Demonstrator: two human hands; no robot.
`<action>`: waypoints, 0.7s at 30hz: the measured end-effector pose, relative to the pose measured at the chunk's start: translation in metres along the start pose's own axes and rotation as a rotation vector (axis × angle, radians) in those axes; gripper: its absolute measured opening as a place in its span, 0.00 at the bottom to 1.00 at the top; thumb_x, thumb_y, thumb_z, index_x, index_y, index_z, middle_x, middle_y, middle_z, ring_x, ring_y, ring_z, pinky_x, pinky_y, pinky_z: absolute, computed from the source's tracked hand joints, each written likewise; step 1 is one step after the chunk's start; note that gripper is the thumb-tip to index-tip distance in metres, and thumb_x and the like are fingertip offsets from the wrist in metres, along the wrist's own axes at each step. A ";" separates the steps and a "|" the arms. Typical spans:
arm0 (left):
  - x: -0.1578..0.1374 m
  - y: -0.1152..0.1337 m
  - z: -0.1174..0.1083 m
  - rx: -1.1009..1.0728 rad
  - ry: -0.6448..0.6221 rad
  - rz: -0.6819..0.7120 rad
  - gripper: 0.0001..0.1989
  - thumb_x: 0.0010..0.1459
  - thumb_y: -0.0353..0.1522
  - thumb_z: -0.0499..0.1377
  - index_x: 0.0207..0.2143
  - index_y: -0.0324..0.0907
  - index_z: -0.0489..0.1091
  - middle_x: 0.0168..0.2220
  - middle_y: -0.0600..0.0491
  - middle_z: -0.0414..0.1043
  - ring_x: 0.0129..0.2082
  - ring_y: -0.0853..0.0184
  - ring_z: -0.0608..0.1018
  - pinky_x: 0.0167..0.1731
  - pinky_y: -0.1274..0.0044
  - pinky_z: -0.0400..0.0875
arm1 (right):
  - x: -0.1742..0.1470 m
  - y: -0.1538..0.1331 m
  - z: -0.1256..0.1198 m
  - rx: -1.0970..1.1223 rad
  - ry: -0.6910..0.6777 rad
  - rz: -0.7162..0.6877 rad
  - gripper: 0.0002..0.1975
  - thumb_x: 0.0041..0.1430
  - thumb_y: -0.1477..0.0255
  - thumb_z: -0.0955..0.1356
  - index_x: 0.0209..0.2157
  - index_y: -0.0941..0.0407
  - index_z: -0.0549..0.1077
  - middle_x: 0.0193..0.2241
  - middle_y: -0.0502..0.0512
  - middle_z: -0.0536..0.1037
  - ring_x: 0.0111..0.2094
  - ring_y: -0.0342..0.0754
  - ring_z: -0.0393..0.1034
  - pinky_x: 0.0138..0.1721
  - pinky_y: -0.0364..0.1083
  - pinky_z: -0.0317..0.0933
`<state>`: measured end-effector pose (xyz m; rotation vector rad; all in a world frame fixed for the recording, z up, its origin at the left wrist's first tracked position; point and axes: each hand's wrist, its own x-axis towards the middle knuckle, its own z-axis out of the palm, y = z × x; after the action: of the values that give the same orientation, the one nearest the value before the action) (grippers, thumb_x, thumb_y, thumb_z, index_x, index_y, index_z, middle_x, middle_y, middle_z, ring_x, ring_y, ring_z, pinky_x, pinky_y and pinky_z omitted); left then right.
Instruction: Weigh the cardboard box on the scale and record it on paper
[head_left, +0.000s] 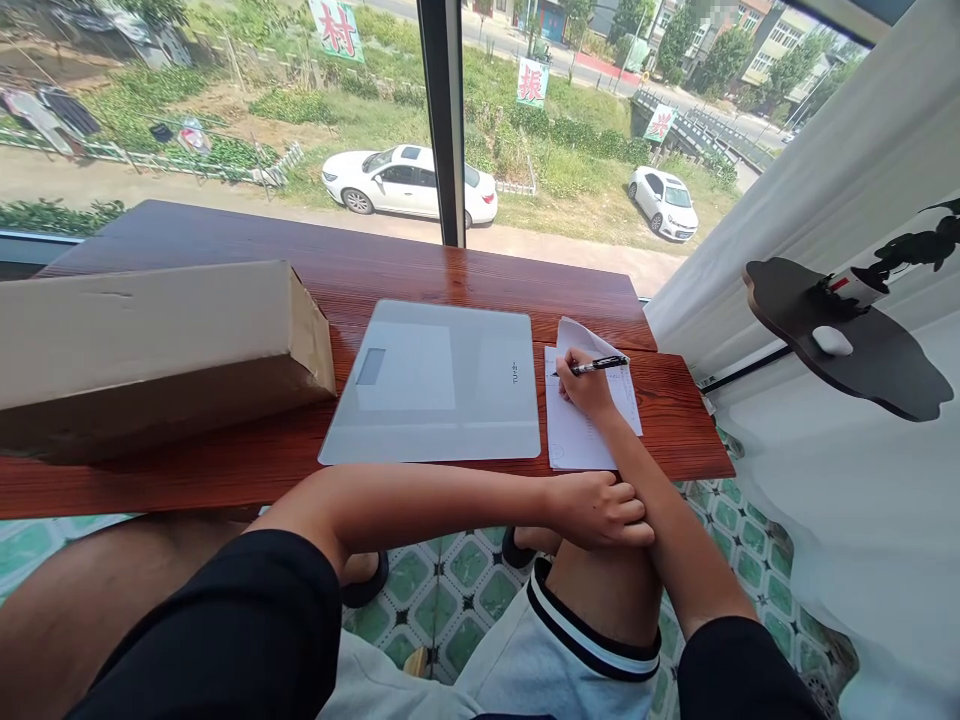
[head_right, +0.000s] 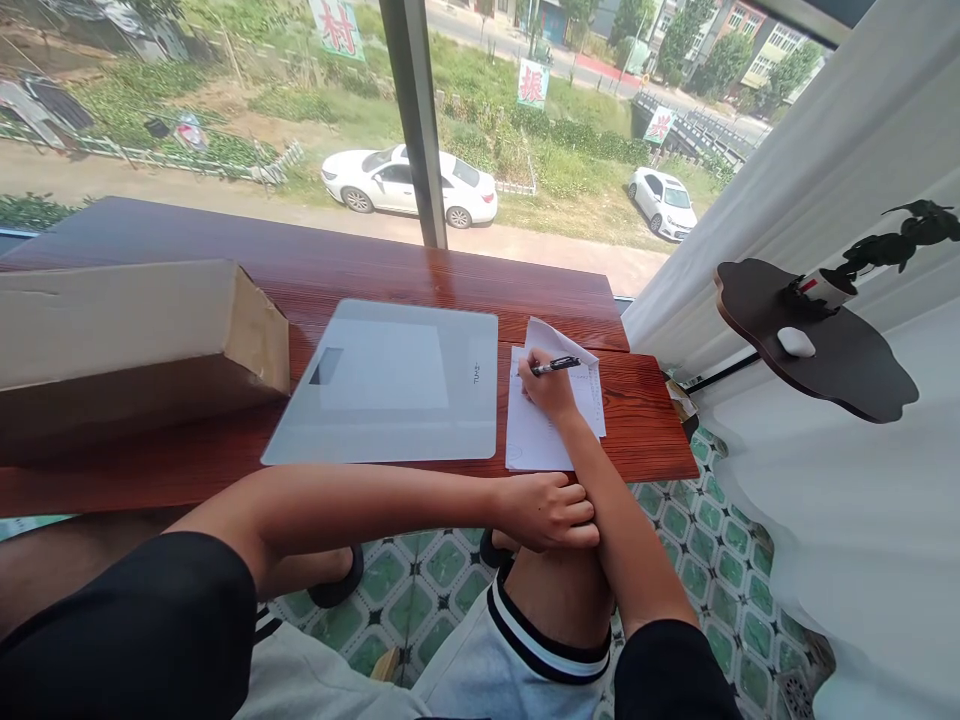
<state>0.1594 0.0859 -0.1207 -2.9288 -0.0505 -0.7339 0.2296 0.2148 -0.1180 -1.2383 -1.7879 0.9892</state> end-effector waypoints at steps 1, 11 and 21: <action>0.000 0.000 0.000 0.003 0.007 0.000 0.07 0.64 0.28 0.50 0.42 0.41 0.65 0.32 0.51 0.67 0.30 0.68 0.69 0.22 0.74 0.50 | 0.000 0.000 0.000 0.002 0.001 -0.001 0.16 0.64 0.62 0.64 0.25 0.53 0.57 0.14 0.45 0.67 0.14 0.42 0.62 0.18 0.42 0.57; -0.001 0.001 0.001 0.022 0.033 0.004 0.06 0.63 0.29 0.52 0.42 0.41 0.65 0.31 0.51 0.66 0.29 0.68 0.68 0.23 0.74 0.49 | 0.000 0.000 0.000 -0.008 -0.014 -0.014 0.16 0.64 0.64 0.63 0.24 0.53 0.56 0.14 0.45 0.66 0.14 0.42 0.62 0.20 0.42 0.58; 0.000 0.001 -0.001 -0.002 0.006 -0.011 0.08 0.64 0.27 0.48 0.42 0.41 0.66 0.32 0.50 0.67 0.30 0.67 0.68 0.23 0.74 0.50 | 0.000 -0.003 -0.001 0.016 0.006 0.008 0.16 0.64 0.62 0.63 0.25 0.53 0.56 0.14 0.44 0.66 0.13 0.42 0.62 0.16 0.41 0.57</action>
<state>0.1589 0.0852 -0.1203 -2.9307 -0.0657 -0.7456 0.2297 0.2145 -0.1149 -1.2385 -1.7682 1.0017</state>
